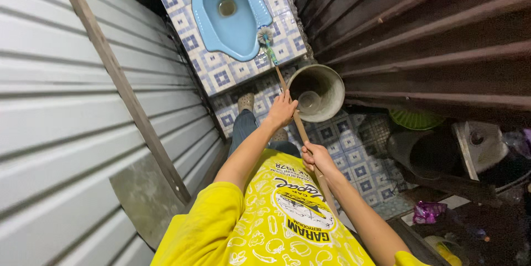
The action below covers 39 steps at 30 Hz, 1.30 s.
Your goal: The person scrubs a blue squat toilet with a long-handled brush, repeatedly dipping the brush into a nearby bucket of water. They also pour water from a plastic cup into the toilet bowl and continue scrubbing the interior surfaces.
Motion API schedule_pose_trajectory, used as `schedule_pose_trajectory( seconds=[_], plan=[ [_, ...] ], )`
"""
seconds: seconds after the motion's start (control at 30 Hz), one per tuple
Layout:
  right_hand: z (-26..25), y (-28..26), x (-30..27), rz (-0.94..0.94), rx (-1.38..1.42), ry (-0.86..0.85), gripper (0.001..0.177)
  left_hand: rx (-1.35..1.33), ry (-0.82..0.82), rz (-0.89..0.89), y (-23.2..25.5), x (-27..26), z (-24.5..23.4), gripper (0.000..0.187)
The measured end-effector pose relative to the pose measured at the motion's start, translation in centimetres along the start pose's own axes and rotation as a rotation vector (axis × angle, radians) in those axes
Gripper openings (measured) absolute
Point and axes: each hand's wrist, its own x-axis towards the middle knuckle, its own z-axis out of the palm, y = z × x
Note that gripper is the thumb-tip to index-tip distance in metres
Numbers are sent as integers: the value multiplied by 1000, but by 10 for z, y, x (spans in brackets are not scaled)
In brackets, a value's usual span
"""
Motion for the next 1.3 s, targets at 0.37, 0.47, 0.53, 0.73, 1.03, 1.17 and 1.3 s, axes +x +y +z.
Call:
schedule_pose_trajectory(
  seconds=[0.37, 0.47, 0.53, 0.73, 1.03, 1.17, 1.3],
  plan=[
    [-40, 64, -28, 11, -219, -42, 32, -76, 157, -64, 52, -80, 25, 37],
    [-45, 72, -24, 17, -309, -81, 34, -147, 119, -100, 51, -104, 24, 34],
    [-44, 76, -17, 55, -308, -143, 34, -127, 138, -156, 46, -121, 27, 36],
    [2, 79, 23, 123, -405, -227, 35, -80, 180, -382, -5, -161, 28, 35],
    [53, 63, 70, 130, -468, -284, 35, -185, 148, -528, -65, -168, 9, 35],
    [61, 47, 82, 72, -468, -277, 34, -225, 188, -535, -79, -148, -6, 32],
    [83, 24, 104, 70, -423, -282, 35, -254, 150, -530, -105, -127, -34, 32]
  ],
)
